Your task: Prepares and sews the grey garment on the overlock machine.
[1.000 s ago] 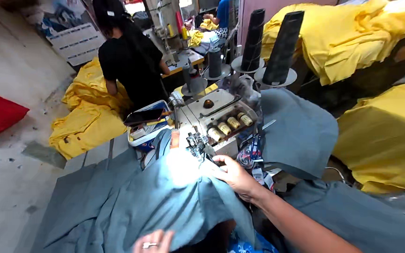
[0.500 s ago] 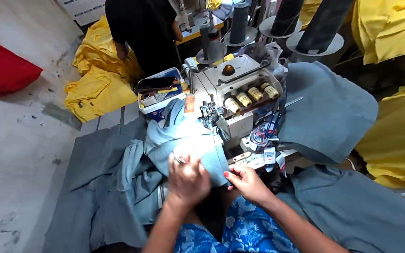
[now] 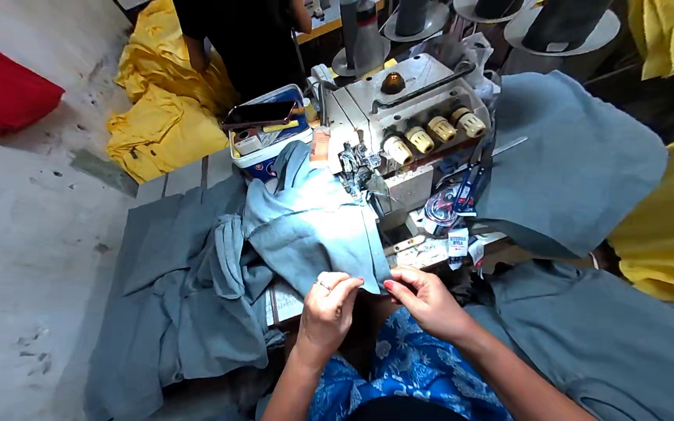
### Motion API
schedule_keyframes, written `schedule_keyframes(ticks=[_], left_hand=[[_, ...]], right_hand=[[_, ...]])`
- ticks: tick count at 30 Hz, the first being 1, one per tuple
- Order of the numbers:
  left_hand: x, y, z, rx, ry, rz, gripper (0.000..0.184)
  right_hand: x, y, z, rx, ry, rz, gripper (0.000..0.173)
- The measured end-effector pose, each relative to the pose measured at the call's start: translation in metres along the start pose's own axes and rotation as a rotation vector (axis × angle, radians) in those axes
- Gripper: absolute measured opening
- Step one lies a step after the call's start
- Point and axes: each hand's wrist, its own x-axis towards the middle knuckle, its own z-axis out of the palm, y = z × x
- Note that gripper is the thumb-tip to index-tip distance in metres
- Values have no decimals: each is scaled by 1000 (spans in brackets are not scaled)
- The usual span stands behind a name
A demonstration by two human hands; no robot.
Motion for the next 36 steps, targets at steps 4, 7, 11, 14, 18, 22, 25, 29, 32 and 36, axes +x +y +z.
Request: schedule_keyframes(ticks=[4,7,11,14,18,22,25,29,32,36], left_hand=[[11,25,-10,16,77,22,12],[9,30,-1,133,-18,125,16],[0,10,13,213,-105,149,21],[0,11,14,212,-85,139,18],[-1,12,14,207,-87,121,15],[1,14,12,207,-83,138,16],[1,19,10,198,-84,164,16],[-2,17,18,199,-112,184,19],[-1,18,24,202,-114,213,19],[-1,12,19,111,-93,69,19]], right_hand=[[-1,0,-1,-17,0,4,21],[-5,1,-3,-30,-20,1,20],[-10,3,-4,-22,-15,40,20],[-12,2,-6,-2,-22,55,20],[-13,2,-6,-10,-37,47,21],[-12,3,-8,-28,-46,42,22],[-12,5,-8,-41,-45,29,22],[-11,2,-9,-18,-76,39,22],[-6,4,-10,42,-65,38,24],[-1,13,-8,-33,69,-13,29]])
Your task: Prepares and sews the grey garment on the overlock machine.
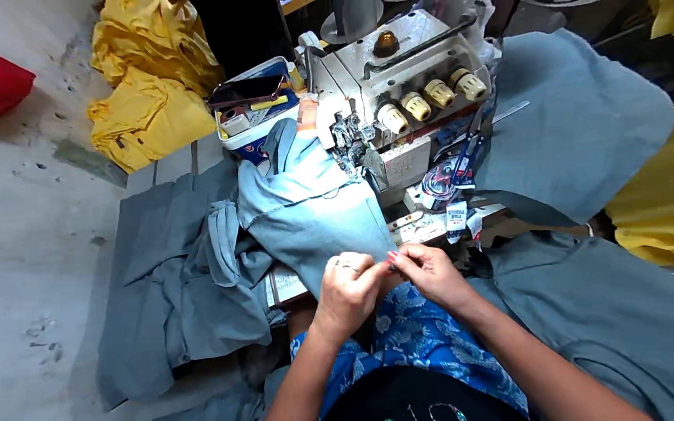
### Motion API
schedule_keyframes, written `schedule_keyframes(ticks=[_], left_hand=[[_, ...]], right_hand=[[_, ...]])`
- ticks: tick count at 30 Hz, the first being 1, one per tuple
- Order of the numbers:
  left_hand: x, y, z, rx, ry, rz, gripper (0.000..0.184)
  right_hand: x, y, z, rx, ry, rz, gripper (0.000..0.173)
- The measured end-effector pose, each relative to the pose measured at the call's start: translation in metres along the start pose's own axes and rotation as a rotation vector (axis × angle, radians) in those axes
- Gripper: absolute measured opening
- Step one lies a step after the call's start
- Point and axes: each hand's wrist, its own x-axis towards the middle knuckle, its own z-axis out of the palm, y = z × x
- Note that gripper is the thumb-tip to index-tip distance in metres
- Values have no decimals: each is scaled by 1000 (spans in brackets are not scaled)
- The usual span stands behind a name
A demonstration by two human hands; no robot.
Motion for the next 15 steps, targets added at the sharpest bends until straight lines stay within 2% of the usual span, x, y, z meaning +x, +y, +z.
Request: schedule_keyframes(ticks=[2,4,5,7,9,11,13,15], left_hand=[[-10,-13,-8,-146,205,-286,24],[-18,-28,-18,-269,500,-586,18],[-20,-32,-24,-371,595,-728,15],[-19,-34,-36,-694,625,-923,18],[-21,-38,-44,-1077,520,-974,31],[-24,-46,-42,-1287,459,-882,34],[-19,-48,-40,-1307,524,-802,34],[-9,-40,-48,-1161,606,-759,36]], right_hand=[[0,1,-3,-13,55,-77,29],[-1,1,-7,-11,88,-115,28],[-3,1,-10,-11,98,-118,28],[-3,1,-16,-17,107,-117,27],[-1,5,-19,-10,113,-117,27],[1,8,-19,-10,117,-105,27],[0,7,-18,-18,130,-108,28],[-5,-3,-19,-53,157,-153,28]])
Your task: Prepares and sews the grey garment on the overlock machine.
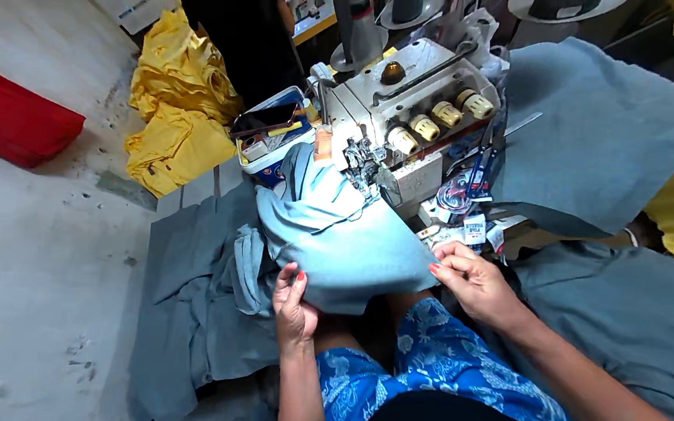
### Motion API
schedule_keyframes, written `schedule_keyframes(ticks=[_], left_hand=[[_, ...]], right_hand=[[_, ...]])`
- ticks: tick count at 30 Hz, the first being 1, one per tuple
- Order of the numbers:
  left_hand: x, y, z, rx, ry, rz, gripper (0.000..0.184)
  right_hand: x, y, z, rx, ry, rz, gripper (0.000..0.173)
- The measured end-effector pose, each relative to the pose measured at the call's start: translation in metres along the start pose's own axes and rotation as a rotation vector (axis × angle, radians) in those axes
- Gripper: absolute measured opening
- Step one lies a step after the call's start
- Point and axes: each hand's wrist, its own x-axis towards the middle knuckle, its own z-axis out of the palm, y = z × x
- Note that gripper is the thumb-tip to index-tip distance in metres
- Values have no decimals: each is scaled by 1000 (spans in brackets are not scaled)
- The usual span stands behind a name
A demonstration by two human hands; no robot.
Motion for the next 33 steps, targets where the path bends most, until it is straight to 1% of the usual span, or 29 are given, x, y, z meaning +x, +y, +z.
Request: schedule_keyframes(ticks=[2,4,9,12,13,14,15,16,17,18,20,21,22,24,26,29,31,33], left_hand=[[-3,14,6,111,21,95,35],[-4,22,6,189,5,146,33],[21,28,4,310,-34,185,28],[47,32,12,399,41,213,28],[55,32,15,497,87,261,33],[59,31,17,677,148,340,41],[59,29,20,942,207,446,53],[52,27,27,1182,232,560,65],[41,22,37,1329,200,681,68],[27,13,47,1387,104,790,65],[1,-14,61,1371,-169,918,54],[-5,-27,67,1385,-265,963,49],[-7,-38,70,1412,-329,1000,45],[2,-52,71,1435,-376,1061,38],[13,-49,73,1479,-388,1066,32],[27,-31,79,1510,-449,1043,34],[35,-20,78,1530,-502,1025,34],[45,-7,77,1540,-591,986,36]], right_hand=[[-6,-14,-1,-33,28,-46,28],[-9,-18,3,-41,53,-68,28],[0,-8,23,-67,86,-50,29],[20,-3,35,-45,99,-47,26],[25,-2,38,-39,102,-40,26],[29,-2,41,-34,99,-24,26],[30,-2,43,-29,94,-1,27],[30,-3,44,-21,91,19,27],[30,-5,45,-9,93,32,27],[28,-8,45,5,96,41,27],[26,-15,44,23,106,43,25],[25,-18,44,25,111,36,25],[25,-21,44,25,116,28,24],[25,-23,46,13,136,11,25],[28,-20,47,-15,152,1,25],[43,-15,50,-59,163,-10,25],[55,-12,55,-63,169,-32,26],[63,-12,59,-83,172,-54,25]])
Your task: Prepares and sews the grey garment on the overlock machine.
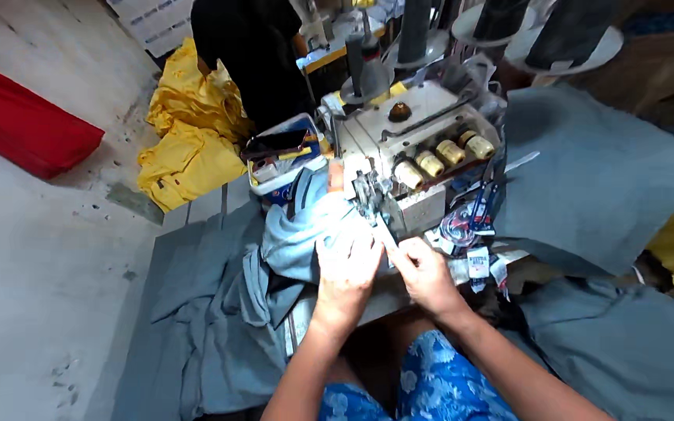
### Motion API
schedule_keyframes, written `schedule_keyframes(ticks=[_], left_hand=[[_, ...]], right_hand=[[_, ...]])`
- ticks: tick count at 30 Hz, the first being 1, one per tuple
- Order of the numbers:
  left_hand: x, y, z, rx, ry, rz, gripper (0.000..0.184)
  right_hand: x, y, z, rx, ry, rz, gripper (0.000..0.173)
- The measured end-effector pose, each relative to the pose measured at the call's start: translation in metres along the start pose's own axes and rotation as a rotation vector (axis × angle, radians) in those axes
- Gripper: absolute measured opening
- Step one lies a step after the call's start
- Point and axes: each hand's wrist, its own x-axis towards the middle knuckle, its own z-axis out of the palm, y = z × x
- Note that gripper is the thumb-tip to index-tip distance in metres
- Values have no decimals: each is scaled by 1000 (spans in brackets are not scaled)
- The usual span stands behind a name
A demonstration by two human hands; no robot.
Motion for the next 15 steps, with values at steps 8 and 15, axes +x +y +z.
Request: schedule_keyframes(ticks=[8,15], left_hand=[[24,-49,-5,-151,-160,7,36],[31,-57,-2,-155,-155,-229,37]], right_hand=[[15,-8,6,-39,45,43,23],[6,0,3,75,13,66,24]])
